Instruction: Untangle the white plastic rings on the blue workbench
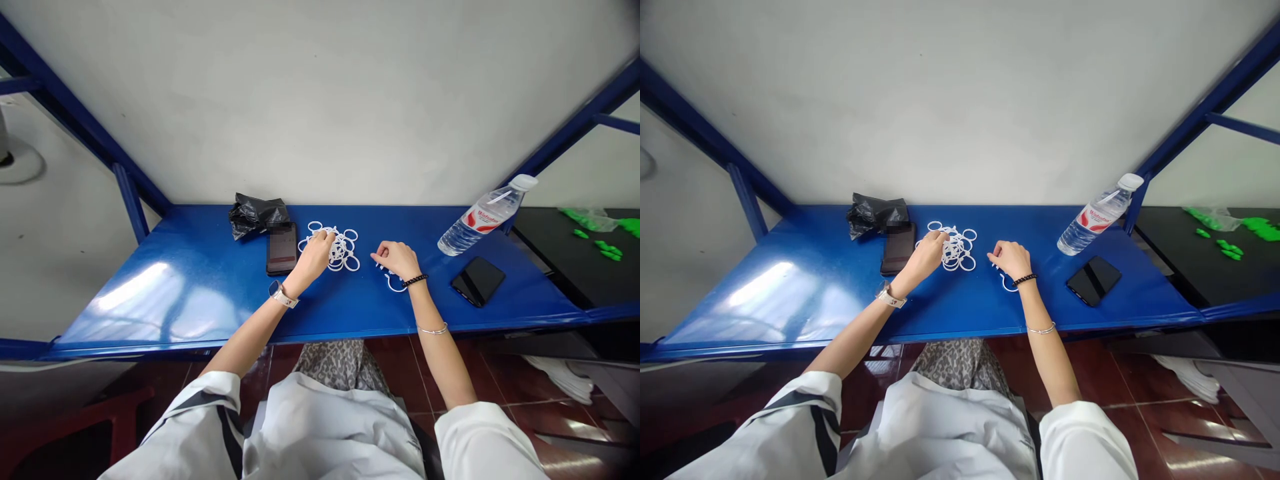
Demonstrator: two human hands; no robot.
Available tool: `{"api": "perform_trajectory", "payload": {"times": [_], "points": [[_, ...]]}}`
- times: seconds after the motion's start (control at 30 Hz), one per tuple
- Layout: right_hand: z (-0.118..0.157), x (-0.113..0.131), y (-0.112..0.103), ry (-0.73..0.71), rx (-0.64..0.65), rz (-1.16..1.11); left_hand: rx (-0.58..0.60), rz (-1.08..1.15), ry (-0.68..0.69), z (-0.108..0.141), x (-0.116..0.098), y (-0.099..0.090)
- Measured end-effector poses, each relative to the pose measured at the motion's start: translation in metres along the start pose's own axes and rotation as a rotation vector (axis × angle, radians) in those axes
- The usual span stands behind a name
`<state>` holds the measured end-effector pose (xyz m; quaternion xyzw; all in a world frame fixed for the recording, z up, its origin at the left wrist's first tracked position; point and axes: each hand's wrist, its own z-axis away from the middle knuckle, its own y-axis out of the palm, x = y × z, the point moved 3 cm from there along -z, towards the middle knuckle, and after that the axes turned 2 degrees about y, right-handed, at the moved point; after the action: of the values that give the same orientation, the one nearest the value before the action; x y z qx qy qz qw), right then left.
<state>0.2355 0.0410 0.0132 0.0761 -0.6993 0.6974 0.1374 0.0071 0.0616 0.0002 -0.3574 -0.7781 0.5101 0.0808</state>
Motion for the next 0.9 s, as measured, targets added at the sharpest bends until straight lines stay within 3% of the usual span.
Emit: {"api": "perform_trajectory", "payload": {"times": [0.23,0.43,0.63,0.9], "points": [[-0.001,0.007,0.011,-0.208,0.078,-0.055,0.033,-0.112,-0.007,0.0,-0.001,-0.002],[-0.001,0.015,0.01,-0.42,-0.003,-0.177,0.011,-0.111,-0.04,-0.004,-0.007,-0.006],[0.005,0.027,0.01,-0.614,-0.093,-0.495,-0.063,0.232,0.043,-0.005,-0.017,-0.016],[0.015,0.038,0.006,-0.695,-0.147,-0.69,0.008,0.698,0.005,-0.007,-0.022,-0.013]]}}
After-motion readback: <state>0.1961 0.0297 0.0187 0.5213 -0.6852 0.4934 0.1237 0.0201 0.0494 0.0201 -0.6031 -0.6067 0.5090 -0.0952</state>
